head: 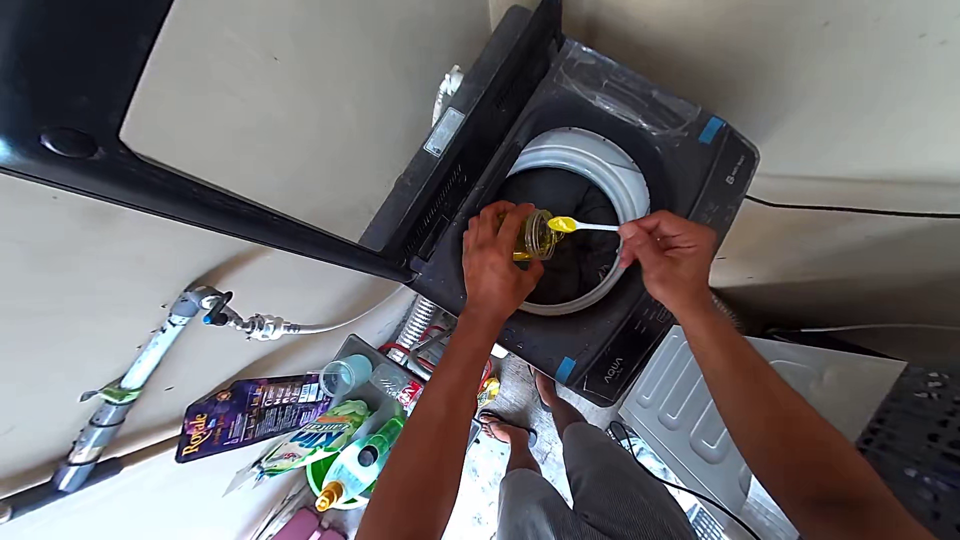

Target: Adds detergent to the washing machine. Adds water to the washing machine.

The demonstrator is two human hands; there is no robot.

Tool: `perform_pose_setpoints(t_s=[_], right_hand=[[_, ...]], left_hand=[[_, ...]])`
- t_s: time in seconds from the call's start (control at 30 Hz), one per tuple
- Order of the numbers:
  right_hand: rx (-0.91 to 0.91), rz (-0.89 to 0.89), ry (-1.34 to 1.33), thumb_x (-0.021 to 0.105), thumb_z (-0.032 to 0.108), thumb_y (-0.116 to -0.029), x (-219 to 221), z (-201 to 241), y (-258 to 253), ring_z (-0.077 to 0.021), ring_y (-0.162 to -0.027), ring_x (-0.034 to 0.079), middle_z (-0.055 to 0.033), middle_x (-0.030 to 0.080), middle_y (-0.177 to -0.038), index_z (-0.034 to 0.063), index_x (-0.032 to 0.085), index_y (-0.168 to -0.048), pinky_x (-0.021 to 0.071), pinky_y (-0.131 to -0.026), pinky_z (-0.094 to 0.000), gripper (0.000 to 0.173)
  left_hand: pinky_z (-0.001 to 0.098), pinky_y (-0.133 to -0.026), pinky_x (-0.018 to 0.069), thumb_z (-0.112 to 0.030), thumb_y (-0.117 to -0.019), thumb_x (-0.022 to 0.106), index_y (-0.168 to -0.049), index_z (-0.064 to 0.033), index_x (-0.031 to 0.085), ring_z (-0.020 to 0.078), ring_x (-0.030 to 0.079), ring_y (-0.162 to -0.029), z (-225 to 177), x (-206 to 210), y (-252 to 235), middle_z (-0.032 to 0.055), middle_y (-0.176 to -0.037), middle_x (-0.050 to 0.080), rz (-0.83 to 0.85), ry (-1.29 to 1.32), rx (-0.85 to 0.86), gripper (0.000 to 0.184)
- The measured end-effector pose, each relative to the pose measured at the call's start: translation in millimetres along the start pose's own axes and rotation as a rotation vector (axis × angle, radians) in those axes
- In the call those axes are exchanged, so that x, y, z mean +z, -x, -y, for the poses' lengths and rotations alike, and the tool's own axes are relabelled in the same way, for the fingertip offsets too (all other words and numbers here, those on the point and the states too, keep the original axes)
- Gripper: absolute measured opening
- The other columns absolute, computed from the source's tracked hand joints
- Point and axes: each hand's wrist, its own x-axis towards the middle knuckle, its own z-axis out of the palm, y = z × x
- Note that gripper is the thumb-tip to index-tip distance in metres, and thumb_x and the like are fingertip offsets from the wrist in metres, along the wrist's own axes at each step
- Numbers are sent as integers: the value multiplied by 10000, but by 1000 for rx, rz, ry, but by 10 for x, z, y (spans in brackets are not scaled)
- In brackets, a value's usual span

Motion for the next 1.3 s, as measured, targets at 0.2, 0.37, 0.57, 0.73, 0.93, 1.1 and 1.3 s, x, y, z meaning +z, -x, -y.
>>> perform_pose_setpoints(t_s=[0.2, 0.37, 0.57, 0.73, 0.93, 1.1, 1.3], right_hand=[[490, 29, -309, 610, 150, -1027, 236, -31, -20, -83, -480, 581, -1, 624, -637, 61, 659, -870, 550, -463, -249, 187], [521, -103, -496, 608, 179, -1019, -48, -54, 47, -72, -513, 592, 21, 652, -670, 115, 687, -860, 556, -513, -246, 189], [-12, 51, 195, 634, 167, -1017, 34, -29, -130, -94, -600, 647, -46, 673, -744, 0, 696, -965, 586, -566, -273, 186], [636, -86, -446, 602, 212, -1025, 46, -108, -176, -62, -493, 544, 41, 619, -660, 122, 669, -845, 524, -487, -247, 212], [108, -52, -63, 597, 182, -1038, -188, -37, -122, -78, -559, 631, 22, 647, -698, 82, 655, -954, 584, -543, -258, 143], [225, 58, 45, 624, 196, -1031, 14, -15, -157, -94, -485, 586, -20, 607, -647, 67, 641, -899, 542, -455, -248, 186], [570, -124, -491, 593, 209, -1028, -180, -127, -116, -59, -510, 548, 47, 626, -690, 141, 670, -853, 534, -522, -239, 203]], left_hand=[[504, -926, 485, -183, -640, 877, -1340, -173, 642, 325, 553, -1182, -99, 33, -53, 106, -1349, 571, 19, 2, 23, 738], [515, -918, 487, -150, -622, 881, -1352, -160, 631, 347, 549, -1196, -47, -7, -45, 123, -1366, 563, 17, -10, 0, 772], [493, -932, 486, -207, -625, 872, -1323, -216, 659, 324, 572, -1177, -126, 144, -237, 99, -1316, 608, 38, -33, -15, 731], [504, -940, 486, -190, -621, 879, -1332, -207, 658, 338, 571, -1177, -149, 160, -361, 112, -1323, 605, 29, -14, -8, 745], [502, -957, 477, -195, -607, 886, -1335, -218, 652, 336, 560, -1187, -128, 184, -345, 102, -1323, 599, 32, -29, -26, 764], [497, -951, 470, -198, -631, 869, -1336, -223, 650, 330, 559, -1187, -240, 239, -378, 99, -1323, 600, 60, -37, -11, 738], [504, -955, 470, -197, -624, 876, -1336, -215, 652, 339, 560, -1190, -156, 193, -359, 101, -1327, 601, 37, -34, -32, 746]])
